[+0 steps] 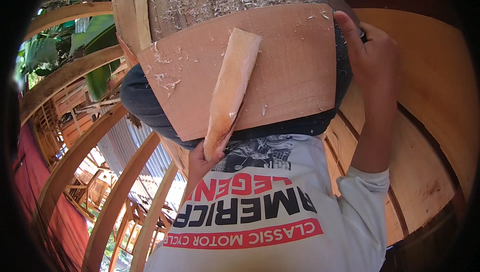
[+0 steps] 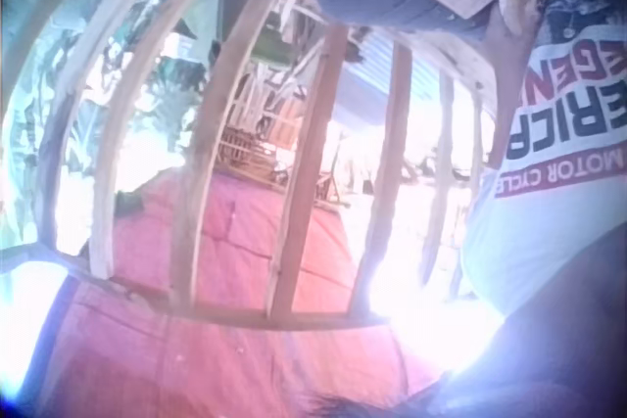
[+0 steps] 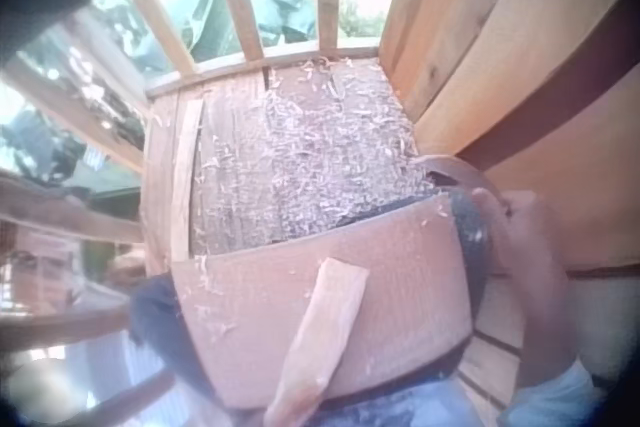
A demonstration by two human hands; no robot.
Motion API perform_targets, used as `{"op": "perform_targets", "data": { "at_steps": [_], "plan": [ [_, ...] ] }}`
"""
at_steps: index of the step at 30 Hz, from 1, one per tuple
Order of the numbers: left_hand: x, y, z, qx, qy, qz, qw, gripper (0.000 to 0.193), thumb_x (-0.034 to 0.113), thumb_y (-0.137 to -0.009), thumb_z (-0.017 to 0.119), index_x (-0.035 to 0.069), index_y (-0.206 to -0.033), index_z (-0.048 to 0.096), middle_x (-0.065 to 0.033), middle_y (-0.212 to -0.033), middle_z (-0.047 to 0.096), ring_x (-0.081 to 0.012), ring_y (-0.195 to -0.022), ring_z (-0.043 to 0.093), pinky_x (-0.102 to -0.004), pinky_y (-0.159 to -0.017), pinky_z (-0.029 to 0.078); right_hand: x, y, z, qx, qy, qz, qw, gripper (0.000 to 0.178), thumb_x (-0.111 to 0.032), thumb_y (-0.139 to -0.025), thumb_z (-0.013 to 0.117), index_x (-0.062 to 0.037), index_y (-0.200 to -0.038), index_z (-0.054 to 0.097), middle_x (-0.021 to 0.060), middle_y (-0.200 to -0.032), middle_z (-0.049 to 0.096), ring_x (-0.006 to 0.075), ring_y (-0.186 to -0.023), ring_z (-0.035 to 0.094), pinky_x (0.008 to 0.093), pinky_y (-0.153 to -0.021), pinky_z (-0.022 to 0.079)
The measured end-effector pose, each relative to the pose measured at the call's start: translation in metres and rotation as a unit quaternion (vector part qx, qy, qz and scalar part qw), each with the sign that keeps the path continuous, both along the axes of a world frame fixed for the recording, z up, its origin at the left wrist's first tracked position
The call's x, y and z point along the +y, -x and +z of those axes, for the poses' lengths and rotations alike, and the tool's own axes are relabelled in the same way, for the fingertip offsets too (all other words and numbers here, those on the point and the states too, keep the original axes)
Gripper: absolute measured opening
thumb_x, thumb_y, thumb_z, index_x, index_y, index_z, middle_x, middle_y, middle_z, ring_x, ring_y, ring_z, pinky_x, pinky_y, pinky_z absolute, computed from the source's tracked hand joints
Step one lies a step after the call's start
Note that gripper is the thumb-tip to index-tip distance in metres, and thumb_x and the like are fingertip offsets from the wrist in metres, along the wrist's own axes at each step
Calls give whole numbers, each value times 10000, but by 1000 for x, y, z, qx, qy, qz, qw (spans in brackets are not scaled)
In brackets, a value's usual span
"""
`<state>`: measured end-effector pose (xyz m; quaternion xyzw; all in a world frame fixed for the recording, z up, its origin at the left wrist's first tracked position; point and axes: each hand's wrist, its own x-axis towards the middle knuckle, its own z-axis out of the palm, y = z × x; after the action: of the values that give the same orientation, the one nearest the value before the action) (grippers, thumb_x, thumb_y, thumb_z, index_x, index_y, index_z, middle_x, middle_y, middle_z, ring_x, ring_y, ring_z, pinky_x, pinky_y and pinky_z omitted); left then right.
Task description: The person sits cross-legged on a wooden platform and uses a curved knife to shave and shape a long, thin piece of wood. They hold the wood in their left hand and the knife in their right, repeatedly scraping the surface to remove thin shavings. The person rotates the wood to work on different sides, gradually refining its shape.
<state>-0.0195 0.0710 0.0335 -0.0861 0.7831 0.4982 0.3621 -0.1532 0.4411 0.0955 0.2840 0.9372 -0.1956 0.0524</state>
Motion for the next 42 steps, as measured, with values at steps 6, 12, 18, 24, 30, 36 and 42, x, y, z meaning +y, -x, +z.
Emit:
{"op": "perform_targets", "data": {
  "at_steps": [6, 12, 18, 24, 30, 36, 42],
  "plan": [
    [-2, 2, 3, -87, -37, 14, 995, 491, 298, -803, 741, -40, -1123, 583, -87, -952, 666, -140, -867, 608, -267, -771, 470, -77, -25, -8, -12, 147, 156, 977, 498, -516, -795, 657, -21, -755, 690, 177, -561, 577, 353, -566, 617, 400, -505, 457],
    [-16, 27, 8, -177, -158, 54, 970, 433, 296, -770, 745, -26, -995, 563, -39, -755, 581, -109, -705, 564, -242, -653, 460, -85, -1, -17, 74, 252, 189, 946, 460, -495, -773, 696, -36, -796, 702, 168, -563, 578, 333, -538, 615, 383, -487, 448],
    [-7, 39, 24, -290, -404, 145, 855, 456, 341, -710, 785, 108, -746, 395, 46, -593, 419, -39, -457, 408, -177, -409, 296, -85, 11, -16, 109, 316, 215, 918, 383, -335, -759, 764, -6, -664, 594, 123, -520, 535, 259, -444, 543, 345, -448, 406],
    [8, 58, 41, -254, -423, 148, 857, 464, 355, -707, 782, 103, -748, 394, 51, -574, 414, -34, -456, 420, -176, -418, 324, -75, -6, -28, 50, 440, 181, 878, 293, -218, -799, 747, 18, -702, 604, 38, -495, 432, 62, -486, 384, 276, -439, 325],
    [19, 70, 49, -150, -301, 119, 934, 402, 323, -711, 782, 80, -778, 468, 29, -621, 470, -34, -483, 462, -188, -411, 375, -69, -4, -20, 97, 497, 169, 846, 265, -195, -858, 695, 27, -735, 619, -25, -517, 377, 38, -523, 338, 262, -441, 282],
    [26, 86, 76, 36, 30, 49, 998, 561, 242, -697, 775, -32, -1152, 595, -104, -956, 677, -167, -868, 623, -298, -817, 473, -55, -1, -18, 126, 495, 141, 848, 281, -194, -880, 667, 34, -728, 606, -23, -511, 365, 36, -529, 327, 267, -437, 277],
    [44, 88, 109, 82, 82, 42, 992, 547, 266, -691, 778, -19, -1127, 611, -116, -916, 686, -160, -844, 643, -300, -780, 489, -59, -9, -23, 160, 428, 169, 873, 204, -136, -821, 676, 16, -703, 609, 111, -490, 455, 117, -430, 440, 315, -431, 341]
  ]
}}
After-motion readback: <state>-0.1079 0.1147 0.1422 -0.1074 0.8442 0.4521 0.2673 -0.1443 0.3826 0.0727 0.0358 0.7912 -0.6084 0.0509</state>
